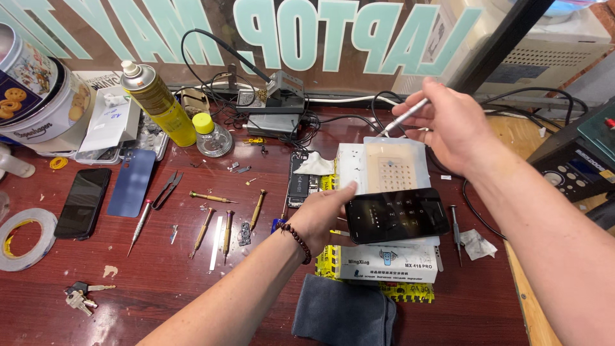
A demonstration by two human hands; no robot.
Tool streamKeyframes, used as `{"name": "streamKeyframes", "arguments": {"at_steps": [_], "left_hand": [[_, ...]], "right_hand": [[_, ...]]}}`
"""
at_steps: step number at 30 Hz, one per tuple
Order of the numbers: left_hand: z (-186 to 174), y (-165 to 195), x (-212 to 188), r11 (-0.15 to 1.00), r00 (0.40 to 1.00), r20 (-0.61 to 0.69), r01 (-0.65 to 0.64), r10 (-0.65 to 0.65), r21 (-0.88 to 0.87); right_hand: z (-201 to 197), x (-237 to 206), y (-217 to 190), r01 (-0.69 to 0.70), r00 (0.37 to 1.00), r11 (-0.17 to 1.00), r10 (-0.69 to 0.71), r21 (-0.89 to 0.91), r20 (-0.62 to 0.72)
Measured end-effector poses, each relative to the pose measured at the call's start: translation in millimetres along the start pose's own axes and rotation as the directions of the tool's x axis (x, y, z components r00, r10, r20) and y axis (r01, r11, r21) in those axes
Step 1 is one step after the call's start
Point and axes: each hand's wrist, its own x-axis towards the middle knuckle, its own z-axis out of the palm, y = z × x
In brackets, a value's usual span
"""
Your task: The person uses a screwdriver to unscrew and remove the back cover and internal components of a smartphone, then presses the power button to test the phone, and finally reassembles the back cover onto the phone body on the workbench.
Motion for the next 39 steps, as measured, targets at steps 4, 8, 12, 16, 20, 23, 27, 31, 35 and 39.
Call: {"name": "streamKeyframes", "arguments": {"at_steps": [4,8,12,16,20,23,27,31,35,39], "left_hand": [[-9.9,7.0,17.0,0.998,0.984,-0.177,-0.01,-0.001,-0.06],[-18.1,14.0,36.5,0.995,0.966,-0.238,-0.104,0.101,-0.002],[-12.7,16.3,47.5,0.972,0.953,-0.216,-0.184,0.213,0.147],[-7.8,18.2,48.8,0.966,0.96,-0.179,-0.18,0.214,0.187],[-6.6,17.6,49.7,0.976,0.965,-0.191,-0.153,0.182,0.157],[-6.9,16.1,51.8,0.976,0.965,-0.185,-0.158,0.185,0.148],[-7.5,14.7,53.7,0.978,0.962,-0.203,-0.155,0.182,0.138],[-7.7,12.6,53.4,0.975,0.961,-0.192,-0.172,0.198,0.141],[-7.8,11.7,54.2,0.974,0.959,-0.199,-0.173,0.2,0.144],[-7.9,10.6,55.3,0.973,0.958,-0.2,-0.178,0.206,0.148]], "right_hand": [[26.2,-0.4,5.0,0.064,0.997,0.993,-0.058,-0.1,0.053],[50.2,-10.7,17.5,0.252,0.965,0.897,-0.208,-0.363,0.157],[63.7,-24.4,25.1,0.29,0.957,0.687,-0.231,-0.667,0.178],[69.1,-26.2,28.6,0.373,0.927,0.595,-0.271,-0.712,0.26],[66.5,-25.6,32.1,0.347,0.938,0.634,-0.241,-0.691,0.25],[63.9,-25.3,35.0,0.331,0.943,0.598,-0.246,-0.73,0.226],[61.8,-21.5,37.3,0.349,0.936,0.58,-0.246,-0.736,0.251],[61.4,-18.3,41.9,0.438,0.898,0.51,-0.287,-0.74,0.334],[62.1,-17.0,44.6,0.418,0.908,0.501,-0.271,-0.758,0.321],[62.6,-17.6,44.7,0.423,0.905,0.484,-0.272,-0.766,0.328]]}}
